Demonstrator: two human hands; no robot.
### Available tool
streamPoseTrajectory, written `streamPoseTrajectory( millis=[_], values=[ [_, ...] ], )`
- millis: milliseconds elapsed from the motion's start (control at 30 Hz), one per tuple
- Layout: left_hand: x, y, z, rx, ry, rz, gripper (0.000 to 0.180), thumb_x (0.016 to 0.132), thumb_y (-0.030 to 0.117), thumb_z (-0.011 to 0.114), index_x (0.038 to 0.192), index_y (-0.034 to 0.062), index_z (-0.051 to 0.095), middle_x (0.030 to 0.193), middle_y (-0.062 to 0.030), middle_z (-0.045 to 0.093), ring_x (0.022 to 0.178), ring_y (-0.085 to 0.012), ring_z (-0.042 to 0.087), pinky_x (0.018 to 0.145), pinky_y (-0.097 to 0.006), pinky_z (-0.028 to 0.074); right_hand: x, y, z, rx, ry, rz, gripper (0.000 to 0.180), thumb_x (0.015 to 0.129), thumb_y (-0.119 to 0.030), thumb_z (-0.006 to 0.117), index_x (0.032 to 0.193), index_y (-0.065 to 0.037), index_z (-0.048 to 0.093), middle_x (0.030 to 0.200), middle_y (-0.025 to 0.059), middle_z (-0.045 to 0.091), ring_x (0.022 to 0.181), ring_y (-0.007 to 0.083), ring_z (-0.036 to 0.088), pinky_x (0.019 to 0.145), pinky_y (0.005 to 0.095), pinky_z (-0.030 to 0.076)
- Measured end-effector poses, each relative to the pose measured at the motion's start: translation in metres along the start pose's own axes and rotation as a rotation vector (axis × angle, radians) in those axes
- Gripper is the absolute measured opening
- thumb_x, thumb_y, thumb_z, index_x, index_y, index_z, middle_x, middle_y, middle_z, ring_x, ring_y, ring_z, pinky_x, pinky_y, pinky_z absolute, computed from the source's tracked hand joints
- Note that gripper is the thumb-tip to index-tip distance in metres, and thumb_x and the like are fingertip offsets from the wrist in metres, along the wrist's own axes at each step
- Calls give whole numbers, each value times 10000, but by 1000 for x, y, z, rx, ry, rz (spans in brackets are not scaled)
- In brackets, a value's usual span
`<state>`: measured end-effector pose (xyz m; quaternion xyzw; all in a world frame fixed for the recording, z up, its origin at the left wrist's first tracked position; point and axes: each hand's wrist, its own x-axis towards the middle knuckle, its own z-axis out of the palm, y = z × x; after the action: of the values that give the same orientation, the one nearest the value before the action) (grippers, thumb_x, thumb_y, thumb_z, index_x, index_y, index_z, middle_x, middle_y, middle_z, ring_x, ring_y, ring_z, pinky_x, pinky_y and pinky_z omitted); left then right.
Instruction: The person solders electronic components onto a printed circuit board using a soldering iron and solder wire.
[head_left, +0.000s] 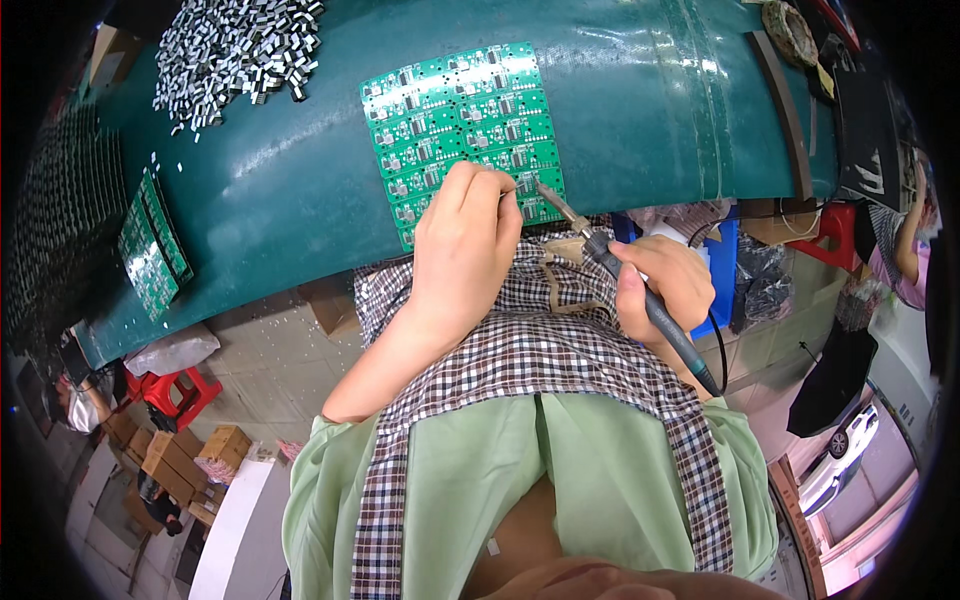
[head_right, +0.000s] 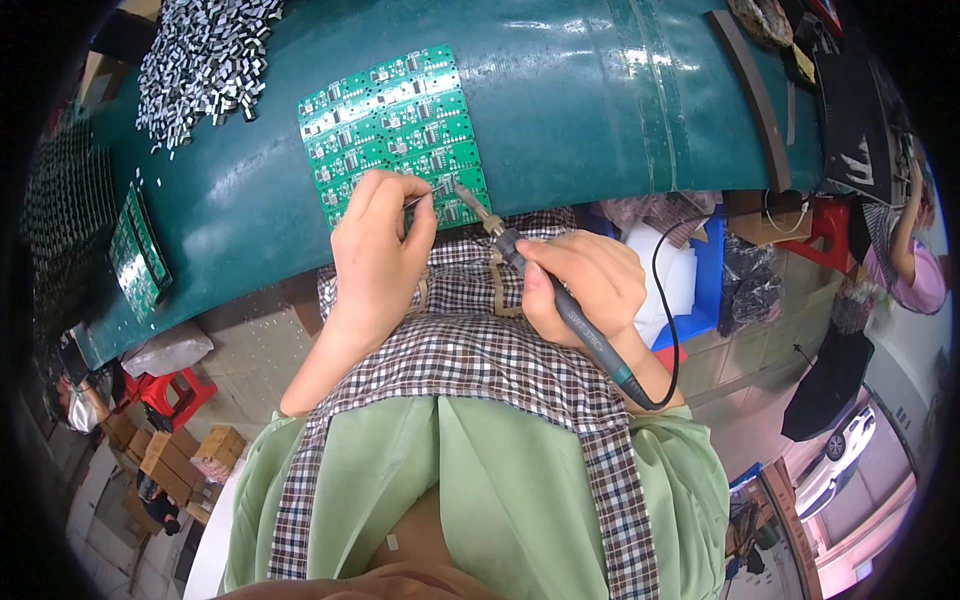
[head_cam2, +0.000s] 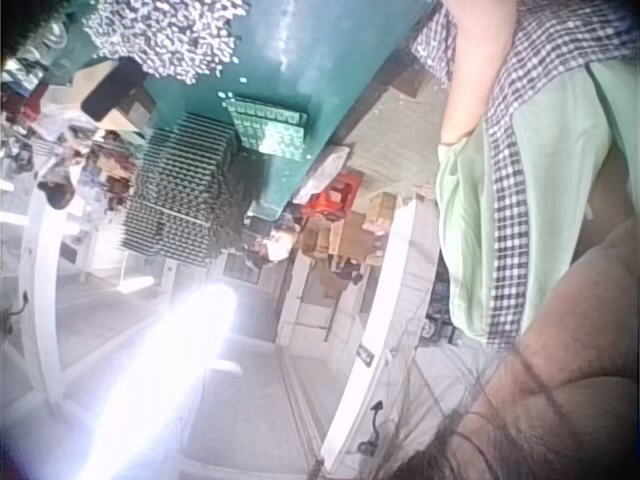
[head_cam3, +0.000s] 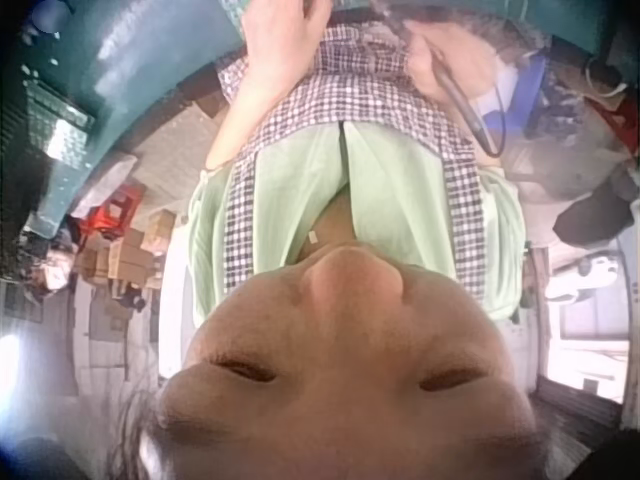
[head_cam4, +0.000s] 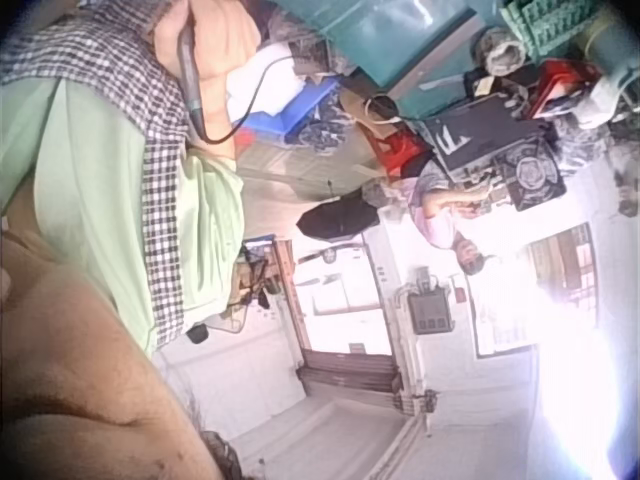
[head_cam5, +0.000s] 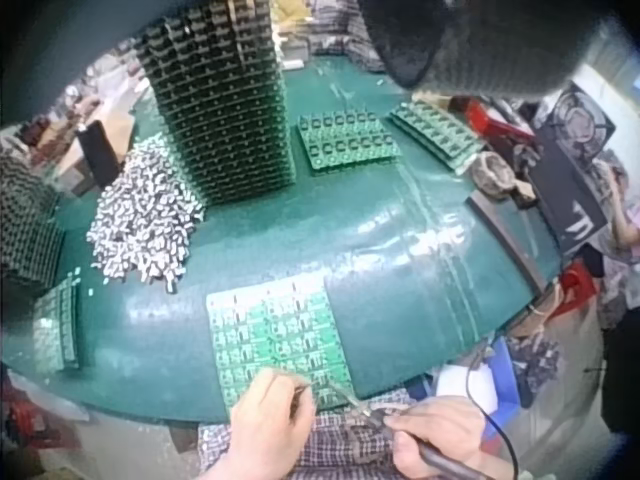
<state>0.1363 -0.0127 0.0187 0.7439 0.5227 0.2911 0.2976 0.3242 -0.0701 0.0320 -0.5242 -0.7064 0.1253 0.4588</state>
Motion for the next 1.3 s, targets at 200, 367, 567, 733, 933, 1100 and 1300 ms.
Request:
streamPoseTrajectory(
  millis=[200,367,567,733,933,1100,1300],
  values=[
    [0,1,3,-6,13,34,141,767,-30,651,879,17,579,837,-102,554,658,-258,566,578,-350,452,-2,1,3,0,-4,-8,116,681,-40,643,780,16,664,633,105,642,516,225,621,474,296,482],
    [-2,4,5,0,-38,12,122,777,-41,630,870,12,573,850,-112,552,719,-273,590,594,-352,462,-6,-2,3,-3,-6,-4,118,677,-35,643,782,16,665,646,107,650,522,224,626,481,295,487],
    [-10,4,1,84,-19,82,127,769,-29,651,852,10,563,830,-113,550,702,-269,585,589,-352,461,-12,-5,-4,-5,2,-10,108,680,-38,640,770,17,662,653,113,655,526,227,629,493,294,498],
    [-16,4,1,2,-8,50,145,767,-47,642,877,12,568,810,-104,541,654,-236,565,550,-325,447,-17,-6,-6,9,19,-10,95,678,-41,638,749,17,659,647,116,650,517,234,622,483,298,493],
    [-18,4,3,-25,-8,67,149,773,-54,627,890,10,561,802,-105,528,597,-231,527,519,-326,419,-18,-5,-2,21,24,-21,101,672,-41,644,755,12,664,646,115,648,510,235,617,480,299,489],
    [-18,4,5,-33,-18,57,142,778,-54,621,894,7,564,801,-115,521,592,-245,523,530,-343,420,-21,-5,-2,24,12,-20,103,672,-40,643,758,11,667,643,113,645,512,236,619,479,298,486],
    [-19,4,3,-26,-21,130,113,780,-50,630,869,6,587,806,-117,555,648,-260,566,561,-340,448,-27,-9,-3,3,15,-3,104,672,-48,637,751,13,665,632,111,636,509,236,617,471,303,477]
  ],
)
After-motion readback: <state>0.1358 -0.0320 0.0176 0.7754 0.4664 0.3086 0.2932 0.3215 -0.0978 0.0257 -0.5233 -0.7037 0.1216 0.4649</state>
